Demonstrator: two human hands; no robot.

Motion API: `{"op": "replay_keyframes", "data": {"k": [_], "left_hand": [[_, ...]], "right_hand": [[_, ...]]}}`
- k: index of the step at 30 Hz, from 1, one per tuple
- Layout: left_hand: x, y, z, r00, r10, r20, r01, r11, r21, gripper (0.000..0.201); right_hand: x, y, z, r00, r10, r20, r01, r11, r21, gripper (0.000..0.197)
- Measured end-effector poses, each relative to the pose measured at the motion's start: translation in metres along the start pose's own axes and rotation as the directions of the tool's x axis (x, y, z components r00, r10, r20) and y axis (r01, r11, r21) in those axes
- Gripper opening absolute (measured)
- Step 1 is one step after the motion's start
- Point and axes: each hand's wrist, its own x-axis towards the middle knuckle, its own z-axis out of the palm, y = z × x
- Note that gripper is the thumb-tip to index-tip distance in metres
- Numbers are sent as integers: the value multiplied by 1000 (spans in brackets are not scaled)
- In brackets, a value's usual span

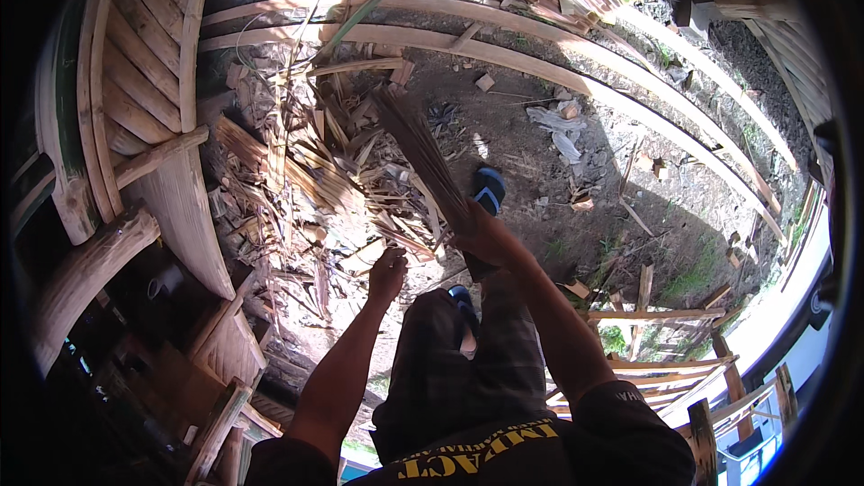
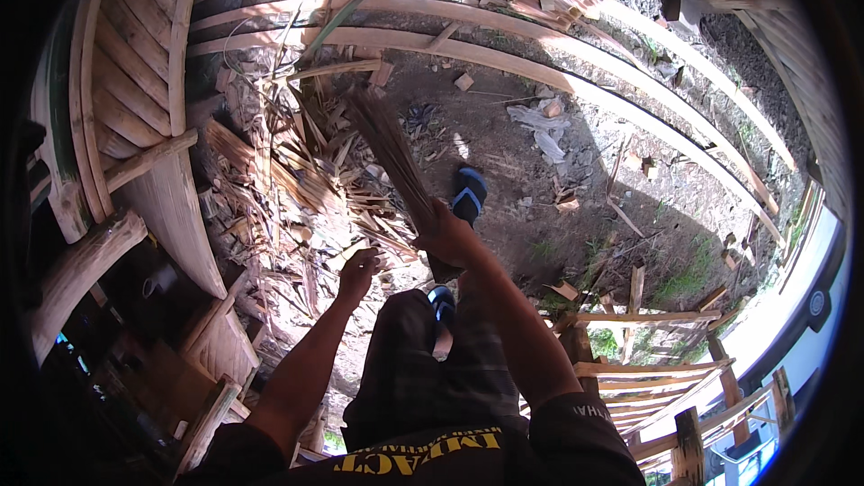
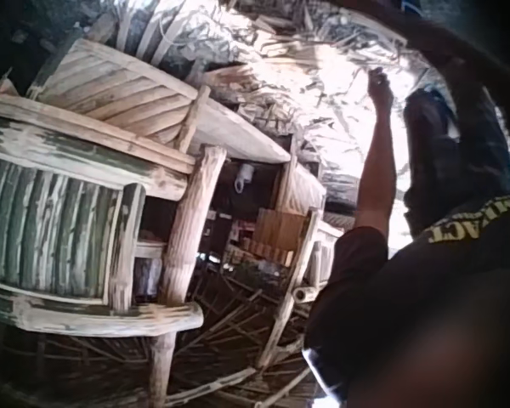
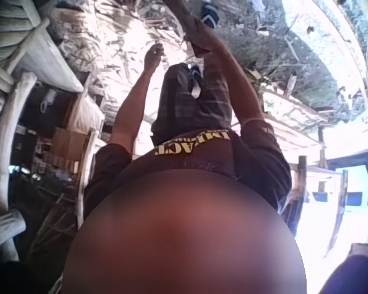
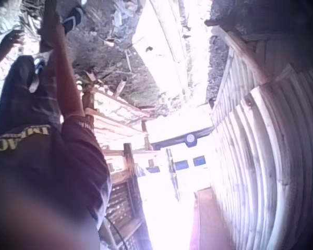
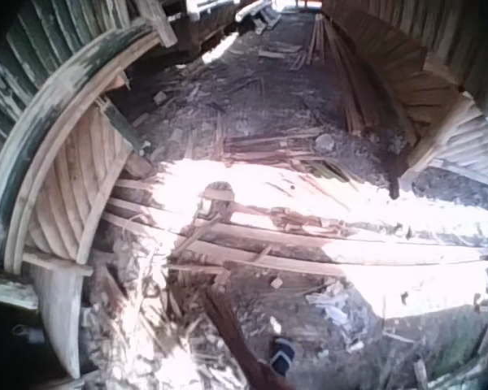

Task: The person sits on a bamboo floor and uses a hammer and a handmade broom to sweep debris. They then stand, walk outside, and continue sweeping the ground and a wooden ladder before gathering wood scraps by hand.

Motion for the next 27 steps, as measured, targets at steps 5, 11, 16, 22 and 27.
{"op": "replay_keyframes", "data": {"k": [5, 11, 16, 22, 27], "left_hand": [[0, 14, -4, 997, -69, -25, 62, 972, -225, 31], [2, 15, -26, 977, -211, -13, 194, 920, -340, 31], [7, -3, -47, 956, -280, 89, 294, 912, -285, 31], [31, 39, -65, 992, -63, 110, 71, 995, -70, 26], [74, 112, -65, 990, 20, 136, -10, 997, -72, 28]], "right_hand": [[13, -6, -23, 788, 388, -478, -181, 888, 423, 78], [160, -83, 60, 985, 168, -47, -168, 986, 3, 83], [100, -79, 30, 983, -128, 130, 130, 991, -9, 93], [-43, -46, -96, 988, 157, -12, -157, 987, -41, 102], [-44, -14, -140, 768, 307, -562, 123, 791, 600, 67]]}}
